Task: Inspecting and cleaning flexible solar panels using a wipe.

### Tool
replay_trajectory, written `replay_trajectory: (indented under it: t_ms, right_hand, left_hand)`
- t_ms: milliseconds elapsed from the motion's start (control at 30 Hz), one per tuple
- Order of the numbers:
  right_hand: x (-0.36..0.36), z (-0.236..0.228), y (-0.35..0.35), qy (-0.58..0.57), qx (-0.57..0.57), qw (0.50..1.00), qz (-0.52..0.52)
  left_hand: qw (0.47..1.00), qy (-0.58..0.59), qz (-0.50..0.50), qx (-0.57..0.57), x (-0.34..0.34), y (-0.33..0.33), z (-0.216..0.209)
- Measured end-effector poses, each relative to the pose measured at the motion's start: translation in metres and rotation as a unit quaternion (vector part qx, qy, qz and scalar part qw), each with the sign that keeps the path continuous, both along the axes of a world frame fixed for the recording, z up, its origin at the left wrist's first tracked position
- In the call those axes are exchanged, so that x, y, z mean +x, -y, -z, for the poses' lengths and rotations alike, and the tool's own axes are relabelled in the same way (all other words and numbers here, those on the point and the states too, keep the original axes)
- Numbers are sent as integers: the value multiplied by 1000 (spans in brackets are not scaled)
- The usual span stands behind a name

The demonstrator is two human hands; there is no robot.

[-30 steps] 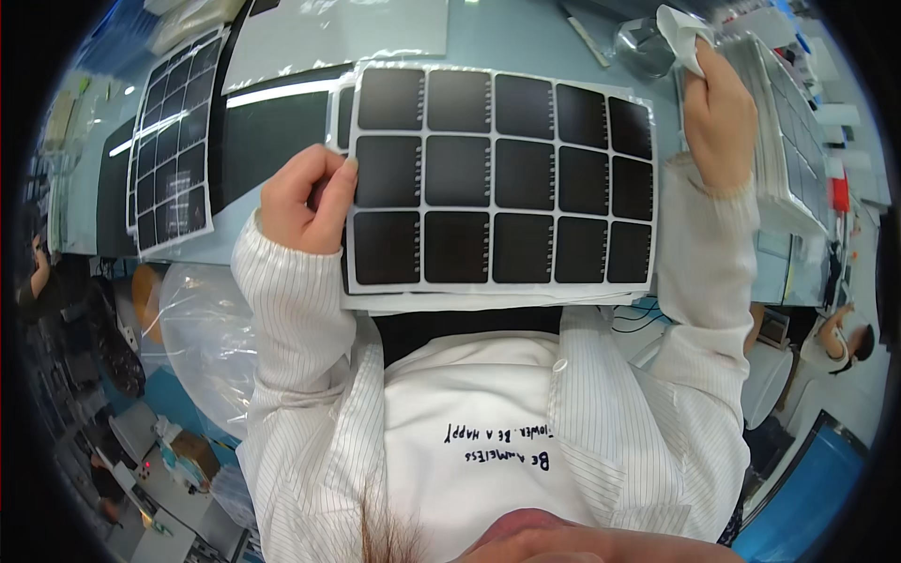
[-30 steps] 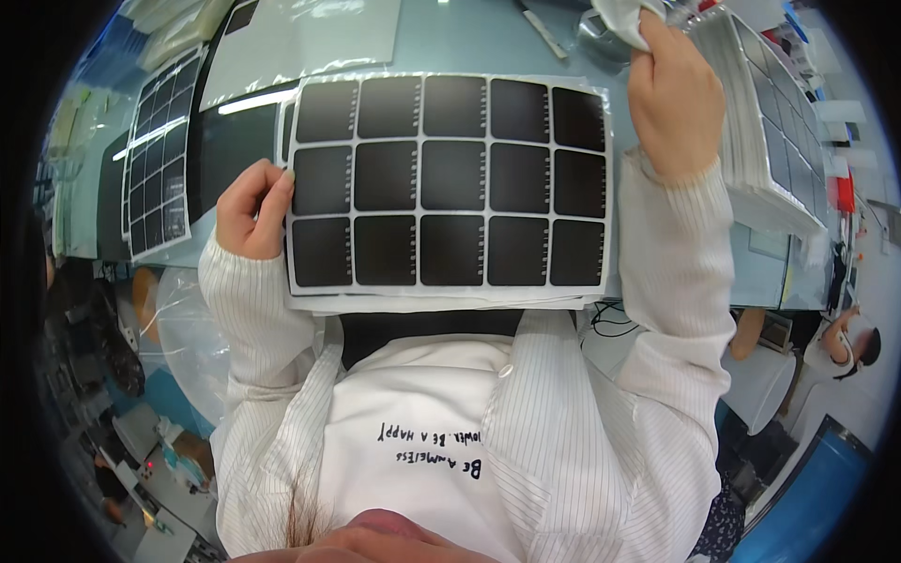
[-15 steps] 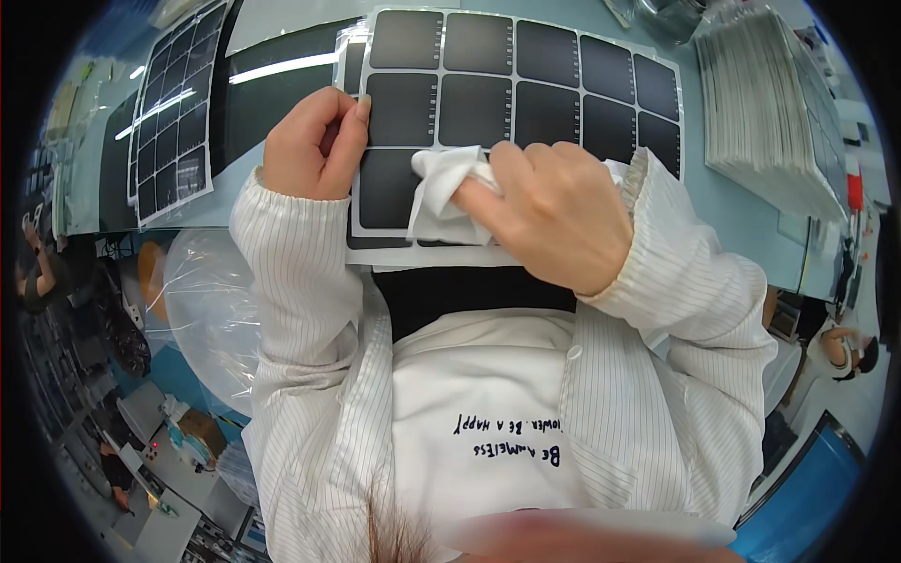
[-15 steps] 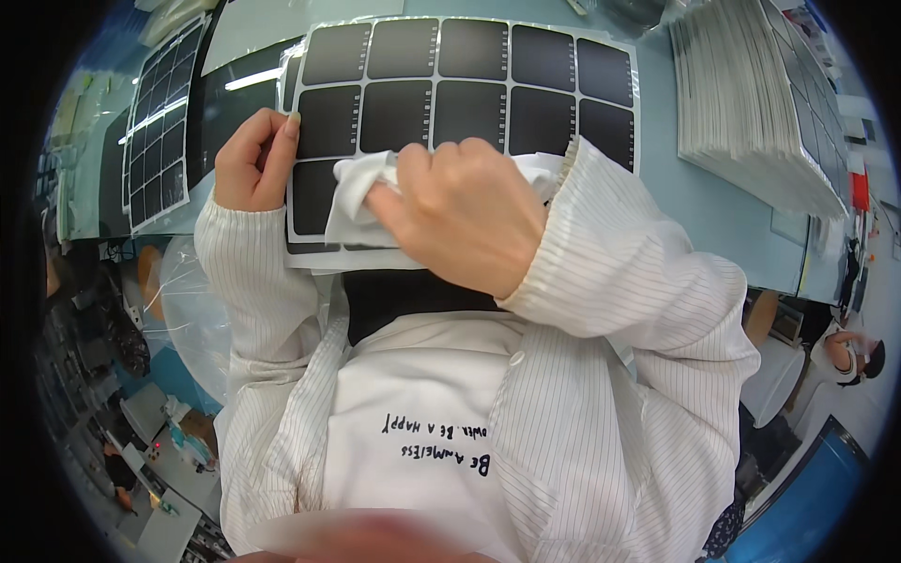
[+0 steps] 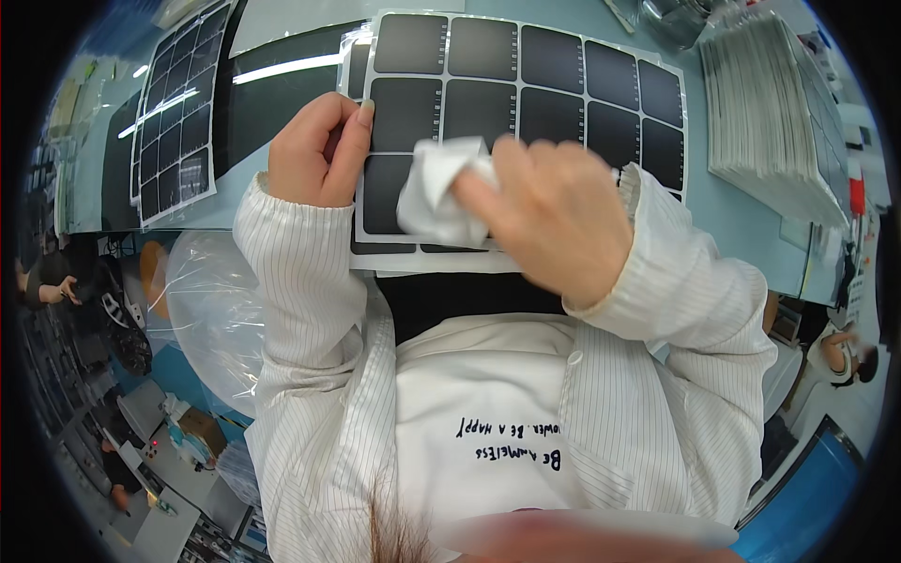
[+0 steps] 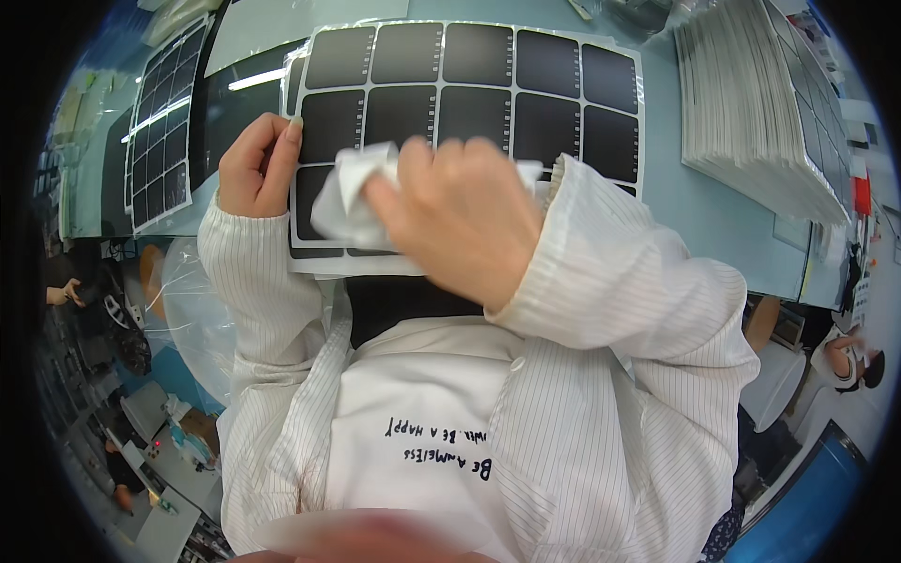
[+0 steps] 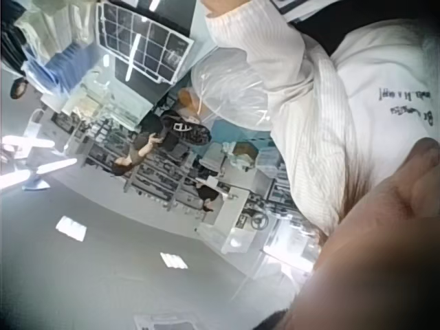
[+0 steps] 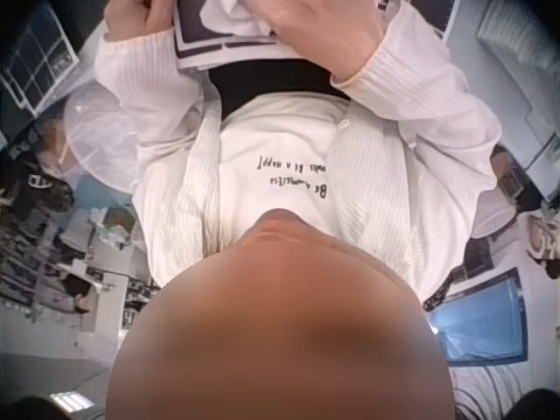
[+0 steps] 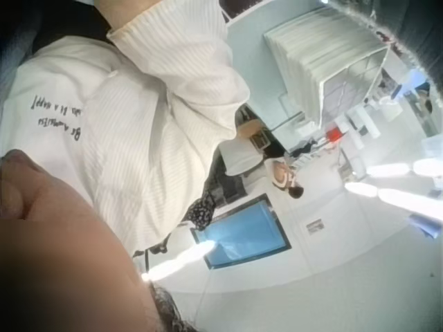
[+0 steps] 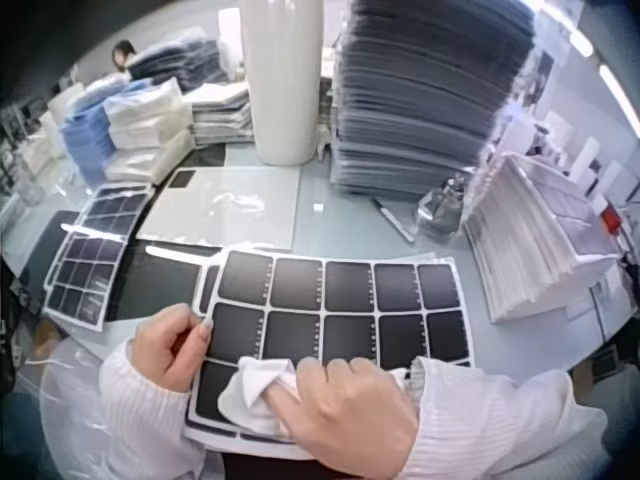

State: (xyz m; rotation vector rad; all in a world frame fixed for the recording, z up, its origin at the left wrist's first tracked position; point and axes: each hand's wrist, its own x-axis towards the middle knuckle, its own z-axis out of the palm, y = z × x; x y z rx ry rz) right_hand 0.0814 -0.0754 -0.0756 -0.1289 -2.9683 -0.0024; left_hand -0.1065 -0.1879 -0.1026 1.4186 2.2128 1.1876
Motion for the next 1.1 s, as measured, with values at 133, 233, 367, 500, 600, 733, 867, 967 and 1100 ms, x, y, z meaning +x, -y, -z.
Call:
replay_trajectory:
  t_ms: [133, 233, 367, 500, 600, 733, 867, 967, 1100]
  right_hand:
    - [-9, 2, 0, -15, 34, 999, 10]
    - [-6, 3, 19, -8, -15, 998, -68]
    - [-23, 15, -10, -67, 68, 994, 54]
    - [-15, 5, 14, -35, -11, 998, -54]
    - [-23, 9, -2, -18, 59, 995, 74]
    - [-4, -3, 27, 5, -39, 996, -86]
    - [12, -8, -1, -13, -94, 995, -27]
    - [46, -9, -55, -30, -22, 989, 143]
    - [91, -21, -96, -2, 59, 927, 369]
  left_hand:
    - [1000, 7, 3, 2, -1, 0, 2]
    - [1000, 17, 15, 11, -1, -1, 0]
    - [1000, 14, 8, 14, 0, 1, 1]
    - [999, 27, 21, 29, -4, -2, 5]
    - [1000, 28, -2, 10, 1, 0, -2]
    - [1000, 25, 13, 0, 0, -3, -4]
    - [999, 24, 23, 2, -3, -1, -4]
    - [999, 1, 33, 1, -3, 2, -5]
    - [998, -1, 60, 0, -6, -1, -7]
